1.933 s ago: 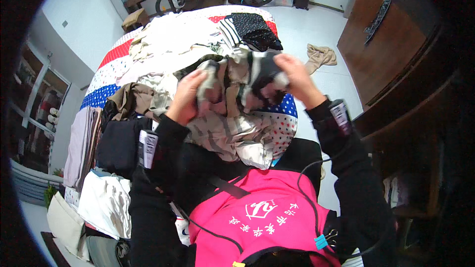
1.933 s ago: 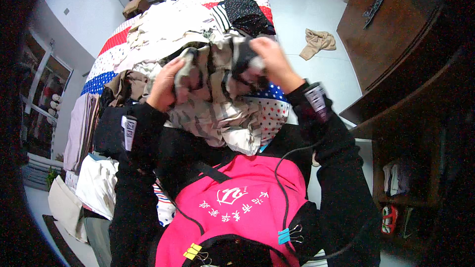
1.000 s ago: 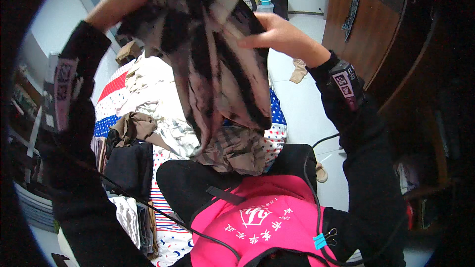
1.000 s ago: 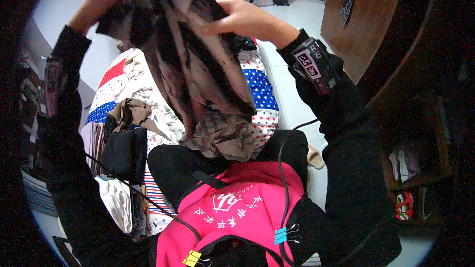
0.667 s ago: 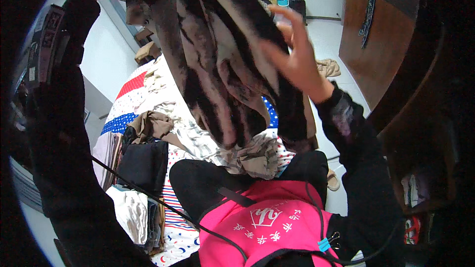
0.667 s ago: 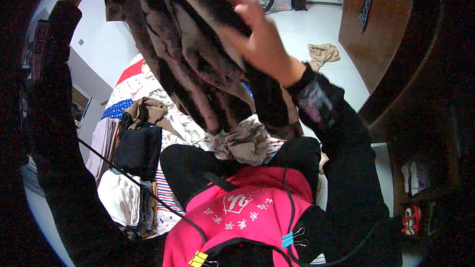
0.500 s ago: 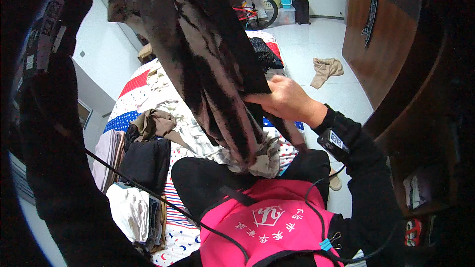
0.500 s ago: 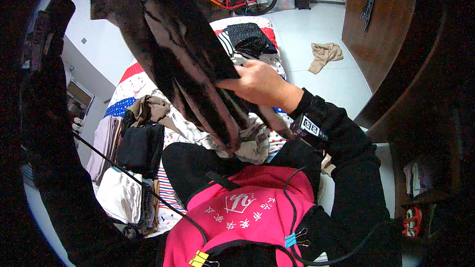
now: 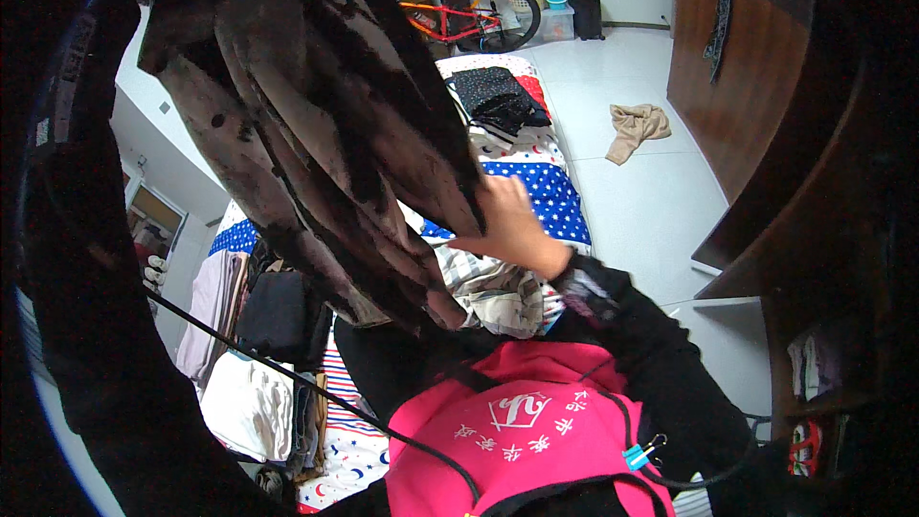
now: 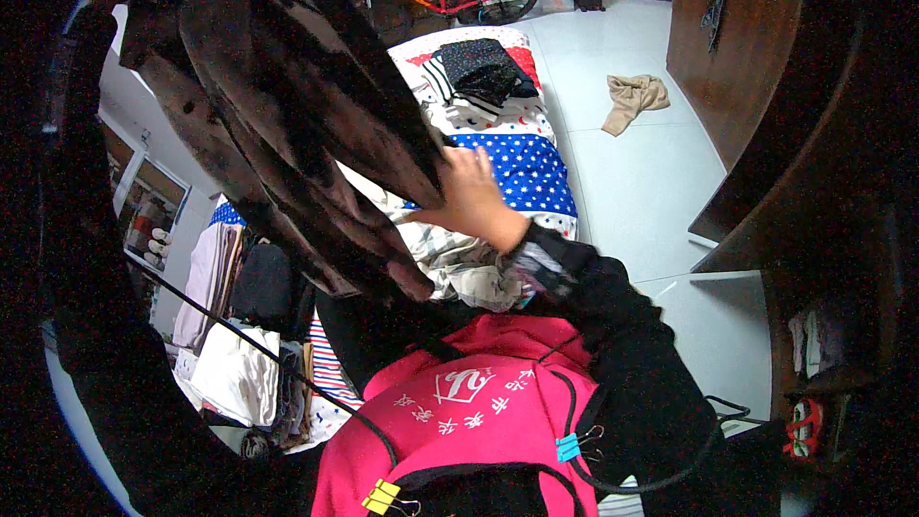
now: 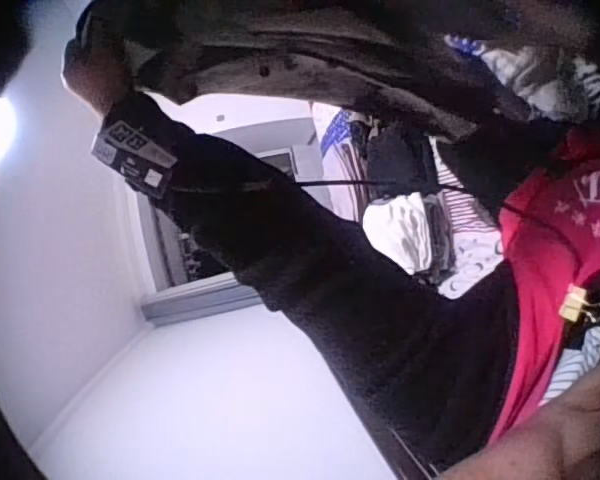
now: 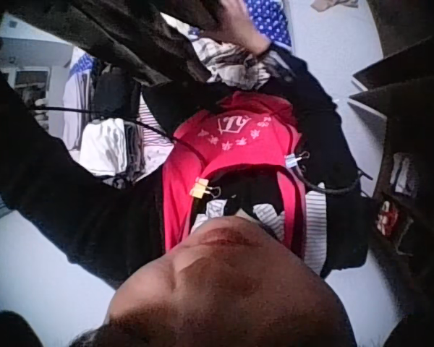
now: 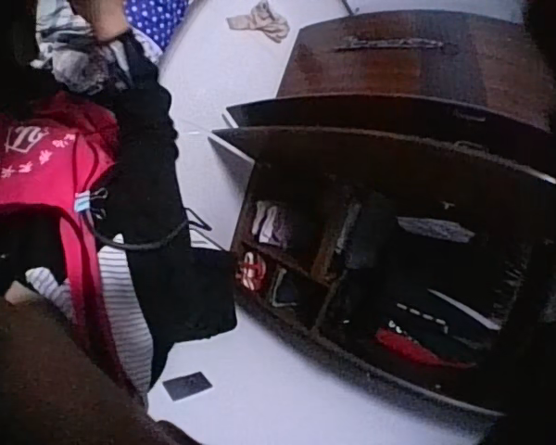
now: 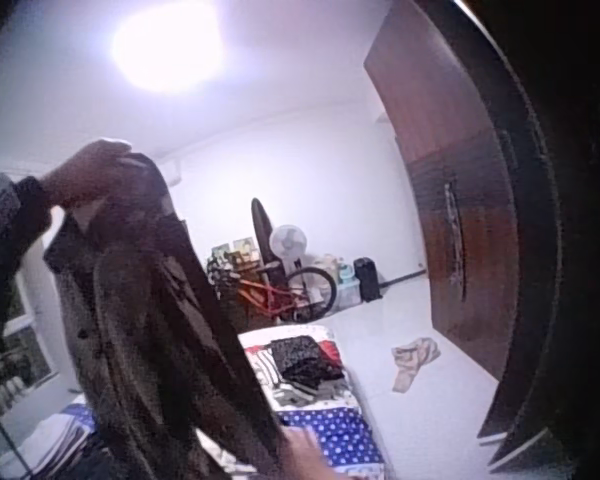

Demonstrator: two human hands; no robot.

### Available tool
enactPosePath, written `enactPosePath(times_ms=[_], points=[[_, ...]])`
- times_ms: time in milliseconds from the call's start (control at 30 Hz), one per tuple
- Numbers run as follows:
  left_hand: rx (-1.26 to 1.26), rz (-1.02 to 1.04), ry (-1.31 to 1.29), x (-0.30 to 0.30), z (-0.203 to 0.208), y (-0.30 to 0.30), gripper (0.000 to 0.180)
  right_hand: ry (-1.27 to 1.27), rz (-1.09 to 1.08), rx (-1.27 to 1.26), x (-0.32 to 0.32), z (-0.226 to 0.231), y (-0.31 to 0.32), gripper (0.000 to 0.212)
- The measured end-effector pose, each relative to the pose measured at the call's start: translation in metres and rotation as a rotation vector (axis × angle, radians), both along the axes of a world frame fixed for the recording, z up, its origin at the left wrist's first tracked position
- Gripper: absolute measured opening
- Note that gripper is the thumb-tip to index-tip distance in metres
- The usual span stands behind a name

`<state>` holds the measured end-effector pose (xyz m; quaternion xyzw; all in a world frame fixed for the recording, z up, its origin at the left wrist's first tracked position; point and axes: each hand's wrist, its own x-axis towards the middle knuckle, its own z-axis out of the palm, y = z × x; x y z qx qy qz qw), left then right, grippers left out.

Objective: The person sits on a bed and folds various garments one by one, including t-shirts, pants, and patterned tops. Each item is smoothed, folded into a compact rectangle, and placed on a growing stack on the bed.

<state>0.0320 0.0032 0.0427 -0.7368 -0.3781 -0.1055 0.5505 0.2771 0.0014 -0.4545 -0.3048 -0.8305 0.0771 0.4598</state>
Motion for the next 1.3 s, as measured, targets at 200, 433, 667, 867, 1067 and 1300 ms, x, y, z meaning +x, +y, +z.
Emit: enactPosePath(times_ms=[200, 433, 667, 867, 1067, 1300], points=[[-0.159, 0.003, 0.159, -0.052, 0.014, -0.016, 0.023, 0.295, -0.045, -0.118, -0.011, 0.008, 0.064, 0.019], [-0.675, 0.147, -0.755, -0.117, -0.06, -0.063, 0.031, -0.09, 0.119, 0.005, 0.121, 0.056, 0.062, 0.035], [-0.805, 0.349, -0.793, -0.168, -0.206, -0.1, 0.02, -0.063, 0.342, -0.86, 0.133, 0.021, 0.069, 0.016], [-0.884, 0.36, -0.74, -0.212, -0.293, -0.13, 0.021, -0.131, -0.004, -0.219, 0.085, -0.026, 0.096, 0.017], [-0.795, 0.452, -0.753, -0.254, -0.322, -0.163, 0.026, -0.23, 0.077, 0.12, 0.047, -0.093, 0.037, 0.007], [-0.833, 0.532, -0.754, -0.267, -0.344, -0.176, 0.022, -0.283, 0.456, -0.371, 0.055, -0.165, -0.066, 0.029]])
